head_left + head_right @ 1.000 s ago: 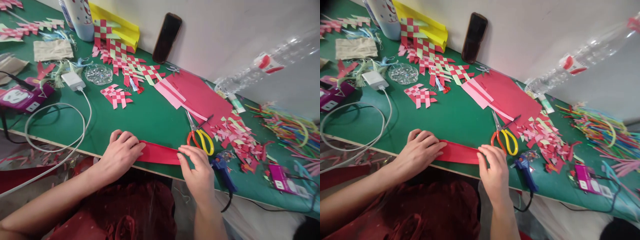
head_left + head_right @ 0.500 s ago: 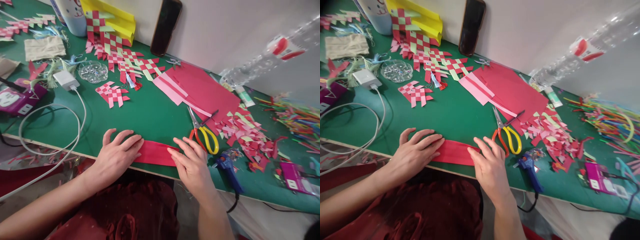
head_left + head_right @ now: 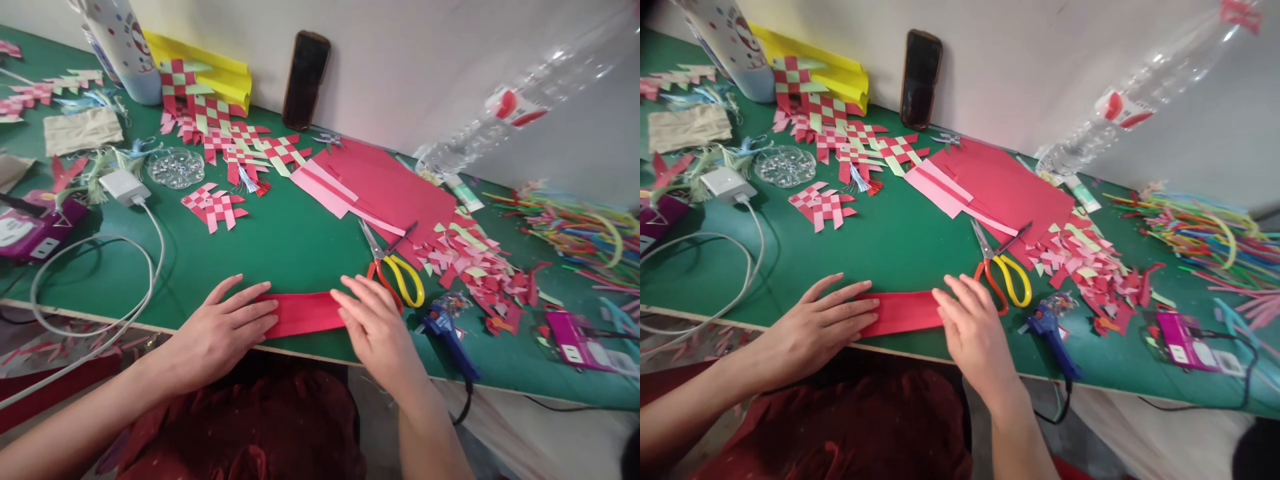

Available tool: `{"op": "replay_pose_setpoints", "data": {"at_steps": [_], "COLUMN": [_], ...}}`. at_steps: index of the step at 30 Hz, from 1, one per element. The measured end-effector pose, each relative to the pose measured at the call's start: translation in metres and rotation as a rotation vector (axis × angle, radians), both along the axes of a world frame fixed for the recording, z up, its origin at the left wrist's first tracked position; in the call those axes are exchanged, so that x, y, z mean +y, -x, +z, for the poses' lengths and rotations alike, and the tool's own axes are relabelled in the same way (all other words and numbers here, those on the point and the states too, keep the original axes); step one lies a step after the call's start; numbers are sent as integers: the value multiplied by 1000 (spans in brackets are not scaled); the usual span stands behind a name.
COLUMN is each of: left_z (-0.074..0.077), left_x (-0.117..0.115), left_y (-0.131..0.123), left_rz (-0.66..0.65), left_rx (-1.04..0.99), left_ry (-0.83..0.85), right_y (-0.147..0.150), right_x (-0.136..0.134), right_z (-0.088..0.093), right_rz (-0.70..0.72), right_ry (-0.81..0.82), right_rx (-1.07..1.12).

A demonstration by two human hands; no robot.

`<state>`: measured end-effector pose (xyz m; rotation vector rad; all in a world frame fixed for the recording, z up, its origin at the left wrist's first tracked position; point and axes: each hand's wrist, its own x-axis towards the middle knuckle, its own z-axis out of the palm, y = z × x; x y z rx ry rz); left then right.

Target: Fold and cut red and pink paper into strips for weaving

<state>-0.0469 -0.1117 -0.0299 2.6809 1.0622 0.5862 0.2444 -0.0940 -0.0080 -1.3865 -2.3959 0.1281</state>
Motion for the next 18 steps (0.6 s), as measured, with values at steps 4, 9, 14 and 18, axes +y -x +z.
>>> {"op": "replay_pose_setpoints", "data": {"at_steps": [4, 9, 14, 18], "left_z": [5, 14, 22, 28], "left_x": [-6, -14, -10, -2], "left_y": [6, 0, -1, 2], "left_rz": [96, 118, 103, 48], "left_rx": [76, 104, -49, -84], "left_ry": [-49, -31, 11, -52], "right_y": [-37, -80, -92, -85], "right_x": [17, 56, 116, 153], "right_z": [7, 21, 30, 22], "right_rz": [-184, -482, -713, -793], "right_ry": [-176, -26, 264, 340], "right_rx": [58, -189, -350, -385]}}
